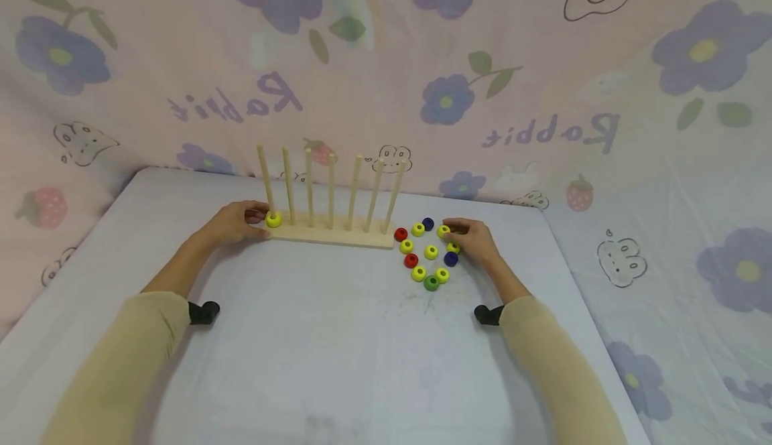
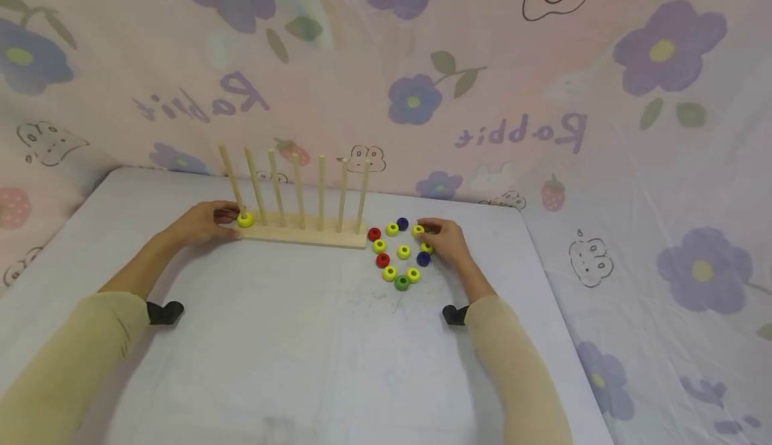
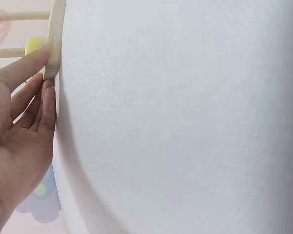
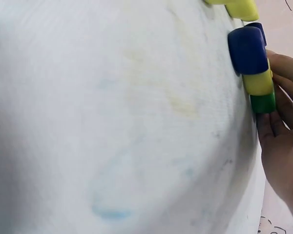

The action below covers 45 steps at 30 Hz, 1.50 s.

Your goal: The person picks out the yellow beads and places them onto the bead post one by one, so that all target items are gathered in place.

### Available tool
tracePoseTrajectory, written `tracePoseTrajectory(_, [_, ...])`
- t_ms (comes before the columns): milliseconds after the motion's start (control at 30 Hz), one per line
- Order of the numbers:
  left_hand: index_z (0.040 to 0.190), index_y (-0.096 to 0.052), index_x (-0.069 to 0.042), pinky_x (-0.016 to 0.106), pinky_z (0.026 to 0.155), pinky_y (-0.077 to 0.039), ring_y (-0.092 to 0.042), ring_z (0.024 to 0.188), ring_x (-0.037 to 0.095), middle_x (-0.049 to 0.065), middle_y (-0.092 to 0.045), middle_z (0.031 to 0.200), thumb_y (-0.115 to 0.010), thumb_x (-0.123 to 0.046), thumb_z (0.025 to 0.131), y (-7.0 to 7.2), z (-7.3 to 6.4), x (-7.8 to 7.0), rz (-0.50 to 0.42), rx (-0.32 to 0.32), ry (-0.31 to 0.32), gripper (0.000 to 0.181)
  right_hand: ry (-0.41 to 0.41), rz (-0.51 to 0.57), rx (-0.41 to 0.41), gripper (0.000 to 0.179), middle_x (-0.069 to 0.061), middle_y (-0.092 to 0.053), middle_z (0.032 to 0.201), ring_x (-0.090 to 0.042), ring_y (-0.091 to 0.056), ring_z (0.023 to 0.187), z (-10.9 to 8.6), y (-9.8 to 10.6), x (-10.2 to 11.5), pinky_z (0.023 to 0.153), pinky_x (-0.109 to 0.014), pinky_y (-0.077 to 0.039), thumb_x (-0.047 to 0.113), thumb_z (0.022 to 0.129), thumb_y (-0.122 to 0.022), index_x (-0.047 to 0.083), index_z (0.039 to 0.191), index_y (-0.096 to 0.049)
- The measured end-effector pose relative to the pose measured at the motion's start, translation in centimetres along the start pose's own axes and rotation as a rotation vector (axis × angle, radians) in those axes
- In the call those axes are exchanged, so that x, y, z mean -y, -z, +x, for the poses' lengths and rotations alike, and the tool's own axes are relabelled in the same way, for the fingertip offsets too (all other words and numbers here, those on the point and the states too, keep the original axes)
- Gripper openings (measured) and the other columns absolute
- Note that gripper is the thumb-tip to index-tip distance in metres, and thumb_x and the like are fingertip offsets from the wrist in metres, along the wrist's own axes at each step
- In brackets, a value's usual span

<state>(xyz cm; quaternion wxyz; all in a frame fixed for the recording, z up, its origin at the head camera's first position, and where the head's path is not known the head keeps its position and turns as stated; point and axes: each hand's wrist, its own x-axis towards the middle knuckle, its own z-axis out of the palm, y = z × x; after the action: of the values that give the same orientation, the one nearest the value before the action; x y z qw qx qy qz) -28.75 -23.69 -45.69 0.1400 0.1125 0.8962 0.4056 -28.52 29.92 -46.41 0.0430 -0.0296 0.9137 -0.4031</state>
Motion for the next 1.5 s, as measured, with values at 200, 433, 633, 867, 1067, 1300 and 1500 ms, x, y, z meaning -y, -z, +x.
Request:
tracePoseTrajectory(200, [0.145,-0.04,0.009,0.051,0.111,-0.039,-0.048,0.129,0.042,0.029,-0.049,0.141,-0.077,-0.011,0.087,-0.1,0.1,0.1,-0.01,-0.006,-0.014,0.071,-0.008,-0.021,-0.035,0.037,-0.012,-0.068,0.121,-0.027,-0.062,0.111,0.2,-0.4,-0.1,0.097,-0.041,-0.051,0.02,0.092,-0.073,0.01,0.127,-0.068])
tracePoseTrajectory(433, [0.145,-0.04,0.008,0.051,0.112,-0.038,-0.047,0.13,0.042,0.028,-0.048,0.143,-0.078,-0.012,0.087,-0.2,0.4,0.6,-0.018,0.004,-0.022,0.072,0.006,-0.068,-0.049,0.036,-0.011,-0.069,0.121,-0.027,-0.062,0.113,0.4,-0.2,-0.3,0.101,-0.043,-0.049,0.022,0.092,-0.073,0.009,0.125,-0.069])
tracePoseTrajectory(633, [0.144,-0.04,0.009,0.051,0.112,-0.038,-0.047,0.13,0.042,0.029,-0.048,0.142,-0.078,-0.01,0.087,-0.2,0.4,0.3,-0.02,0.001,-0.023,0.071,-0.005,-0.085,-0.077,0.035,-0.009,-0.07,0.12,-0.026,-0.062,0.114,0.3,0.0,-0.3,0.102,-0.043,-0.049,0.027,0.091,-0.075,0.012,0.123,-0.071])
tracePoseTrajectory(867, [0.145,-0.039,0.009,0.051,0.112,-0.038,-0.046,0.131,0.042,0.029,-0.046,0.143,-0.076,-0.007,0.087,-0.1,0.5,0.0,-0.035,0.006,-0.025,0.071,0.044,-0.084,-0.104,0.033,-0.012,-0.071,0.118,-0.028,-0.064,0.111,0.1,0.8,0.3,0.099,-0.043,-0.052,0.02,0.092,-0.074,0.009,0.123,-0.071])
tracePoseTrajectory(1067, [0.146,-0.037,0.009,0.051,0.113,-0.036,-0.044,0.132,0.043,0.029,-0.044,0.144,-0.076,-0.009,0.088,0.0,0.3,0.0,-0.04,-0.002,-0.015,0.071,0.066,-0.094,-0.103,0.032,-0.012,-0.071,0.117,-0.026,-0.065,0.108,0.3,1.4,1.3,0.095,-0.042,-0.054,0.017,0.093,-0.072,0.009,0.124,-0.07])
tracePoseTrajectory(1300, [0.147,-0.036,0.01,0.051,0.114,-0.035,-0.044,0.132,0.043,0.03,-0.043,0.145,-0.075,-0.01,0.089,-0.2,0.2,0.3,-0.051,0.001,-0.006,0.072,0.096,-0.081,-0.119,0.033,-0.012,-0.071,0.116,-0.027,-0.068,0.105,0.0,2.0,2.6,0.088,-0.042,-0.057,0.018,0.093,-0.072,0.011,0.125,-0.07])
tracePoseTrajectory(1500, [0.147,-0.036,0.009,0.05,0.113,-0.036,-0.044,0.132,0.041,0.029,-0.044,0.145,-0.075,-0.009,0.089,-0.4,0.1,0.6,-0.051,0.009,0.006,0.073,0.11,-0.024,-0.122,0.032,-0.009,-0.069,0.121,-0.026,-0.069,0.105,-0.4,2.0,3.7,0.089,-0.041,-0.058,0.022,0.092,-0.073,0.012,0.123,-0.071])
